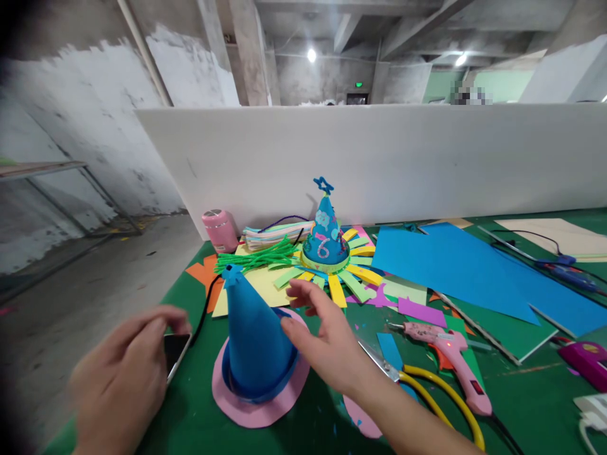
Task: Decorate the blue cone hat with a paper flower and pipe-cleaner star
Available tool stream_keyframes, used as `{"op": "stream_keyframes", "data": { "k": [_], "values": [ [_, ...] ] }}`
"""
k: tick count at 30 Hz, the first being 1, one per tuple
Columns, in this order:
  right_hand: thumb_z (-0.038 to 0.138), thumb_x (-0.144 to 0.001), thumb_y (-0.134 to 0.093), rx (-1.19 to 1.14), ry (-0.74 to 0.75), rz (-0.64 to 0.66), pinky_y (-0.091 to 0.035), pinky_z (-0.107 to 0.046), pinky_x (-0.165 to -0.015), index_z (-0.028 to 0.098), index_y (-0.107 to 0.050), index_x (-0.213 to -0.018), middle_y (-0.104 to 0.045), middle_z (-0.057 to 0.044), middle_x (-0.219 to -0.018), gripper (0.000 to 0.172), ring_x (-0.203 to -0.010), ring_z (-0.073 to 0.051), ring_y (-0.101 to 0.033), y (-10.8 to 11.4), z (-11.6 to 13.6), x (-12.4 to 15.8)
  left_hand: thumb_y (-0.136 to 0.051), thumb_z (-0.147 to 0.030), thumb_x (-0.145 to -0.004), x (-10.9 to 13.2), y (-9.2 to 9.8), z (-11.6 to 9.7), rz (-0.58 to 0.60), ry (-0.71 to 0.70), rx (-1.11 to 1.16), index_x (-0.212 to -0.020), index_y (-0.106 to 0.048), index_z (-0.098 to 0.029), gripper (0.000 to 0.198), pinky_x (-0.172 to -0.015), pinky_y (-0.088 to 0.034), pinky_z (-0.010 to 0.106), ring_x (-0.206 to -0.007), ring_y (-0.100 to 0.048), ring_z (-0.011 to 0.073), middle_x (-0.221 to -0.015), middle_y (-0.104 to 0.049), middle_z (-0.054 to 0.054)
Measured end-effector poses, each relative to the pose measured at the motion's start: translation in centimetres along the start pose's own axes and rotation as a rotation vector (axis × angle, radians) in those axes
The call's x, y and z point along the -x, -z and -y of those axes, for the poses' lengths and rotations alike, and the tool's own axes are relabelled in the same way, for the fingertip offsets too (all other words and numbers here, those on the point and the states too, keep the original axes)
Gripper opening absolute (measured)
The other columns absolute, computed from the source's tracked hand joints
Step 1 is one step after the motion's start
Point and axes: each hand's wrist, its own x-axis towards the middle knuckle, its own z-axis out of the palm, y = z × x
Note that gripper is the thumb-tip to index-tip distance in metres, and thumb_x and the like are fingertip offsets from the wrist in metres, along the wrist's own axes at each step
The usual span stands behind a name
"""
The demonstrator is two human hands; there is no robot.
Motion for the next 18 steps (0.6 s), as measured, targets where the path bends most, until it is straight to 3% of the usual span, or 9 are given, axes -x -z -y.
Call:
{"op": "stream_keyframes", "data": {
  "k": [2, 4, 7, 9, 11, 13, 15, 18],
  "values": [
    [0.02, -0.075, -0.056, 0.037, 0.032, 0.011, -0.037, -0.037, -0.09, 0.024, -0.038, -0.121, -0.049, -0.007, -0.118, 0.049, -0.105, -0.02, -0.047, -0.9, -0.6, -1.0, -0.039, -0.036, -0.076, -3.3, -0.5, 1.9, 0.039, -0.045, -0.25, -0.077, -0.059, -0.02, 0.026, -0.066, -0.045, 0.028, -0.07, -0.058, 0.0182, -0.069, -0.063, 0.002],
    [0.018, -0.072, -0.058, 0.051, 0.037, 0.032, -0.037, -0.036, -0.09, 0.024, -0.036, -0.123, -0.047, -0.008, -0.12, 0.056, -0.106, -0.02, -0.046, -1.8, -1.1, -1.5, -0.038, -0.036, -0.076, -6.0, -1.5, 3.9, 0.108, -0.059, -0.323, -0.069, -0.059, -0.017, 0.029, -0.068, -0.045, 0.025, -0.076, -0.059, 0.0181, -0.075, -0.065, 0.004],
    [0.018, -0.072, -0.057, 0.065, 0.012, 0.044, -0.037, -0.036, -0.089, 0.022, -0.036, -0.122, -0.047, -0.008, -0.12, 0.054, -0.105, -0.02, -0.046, -2.4, -1.6, -1.6, -0.037, -0.039, -0.076, -8.6, -3.1, 6.7, 0.213, -0.071, -0.426, -0.075, -0.061, -0.015, 0.033, -0.061, -0.045, 0.024, -0.065, -0.06, 0.0174, -0.064, -0.065, 0.002],
    [0.018, -0.074, -0.055, 0.081, -0.014, 0.031, -0.037, -0.035, -0.089, 0.021, -0.037, -0.121, -0.048, -0.008, -0.119, 0.051, -0.105, -0.019, -0.047, -2.3, -1.9, -1.6, -0.039, -0.04, -0.075, -9.9, -4.1, 8.0, 0.283, -0.093, -0.493, -0.077, -0.063, -0.016, 0.033, -0.061, -0.045, 0.024, -0.067, -0.061, 0.0181, -0.069, -0.067, 0.003],
    [0.018, -0.077, -0.052, 0.082, -0.026, 0.015, -0.037, -0.035, -0.089, 0.022, -0.037, -0.121, -0.048, -0.008, -0.118, 0.047, -0.105, -0.019, -0.047, -1.9, -2.2, -1.5, -0.041, -0.042, -0.074, -11.2, -5.1, 8.9, 0.341, -0.121, -0.579, -0.078, -0.064, -0.016, 0.035, -0.064, -0.044, 0.027, -0.074, -0.061, 0.0221, -0.075, -0.068, 0.005],
    [0.019, -0.079, -0.05, 0.083, -0.029, -0.002, -0.037, -0.035, -0.09, 0.023, -0.037, -0.121, -0.047, -0.007, -0.119, 0.045, -0.106, -0.019, -0.046, -1.5, -2.6, -1.4, -0.046, -0.041, -0.072, -12.4, -6.3, 9.5, 0.403, -0.173, -0.656, -0.091, -0.063, -0.015, 0.036, -0.075, -0.041, 0.032, -0.093, -0.056, 0.0274, -0.095, -0.066, 0.01],
    [0.02, -0.079, -0.05, 0.097, -0.041, -0.018, -0.038, -0.035, -0.089, 0.024, -0.037, -0.122, -0.047, -0.007, -0.118, 0.044, -0.106, -0.019, -0.046, -1.1, -2.9, -1.4, -0.053, -0.04, -0.069, -13.6, -7.6, 10.0, 0.464, -0.232, -0.719, -0.111, -0.052, -0.015, 0.049, -0.086, -0.034, 0.04, -0.11, -0.044, 0.0307, -0.116, -0.055, 0.013],
    [0.022, -0.079, -0.05, 0.115, -0.07, -0.028, -0.043, -0.033, -0.083, 0.025, -0.036, -0.122, -0.046, -0.007, -0.119, 0.045, -0.101, -0.019, -0.048, -0.8, -3.0, -1.2, -0.056, -0.039, -0.071, -14.9, -9.9, 10.8, 0.54, -0.289, -0.797, -0.122, -0.04, -0.016, 0.059, -0.091, -0.03, 0.047, -0.116, -0.036, 0.0307, -0.128, -0.042, 0.013]
  ]
}}
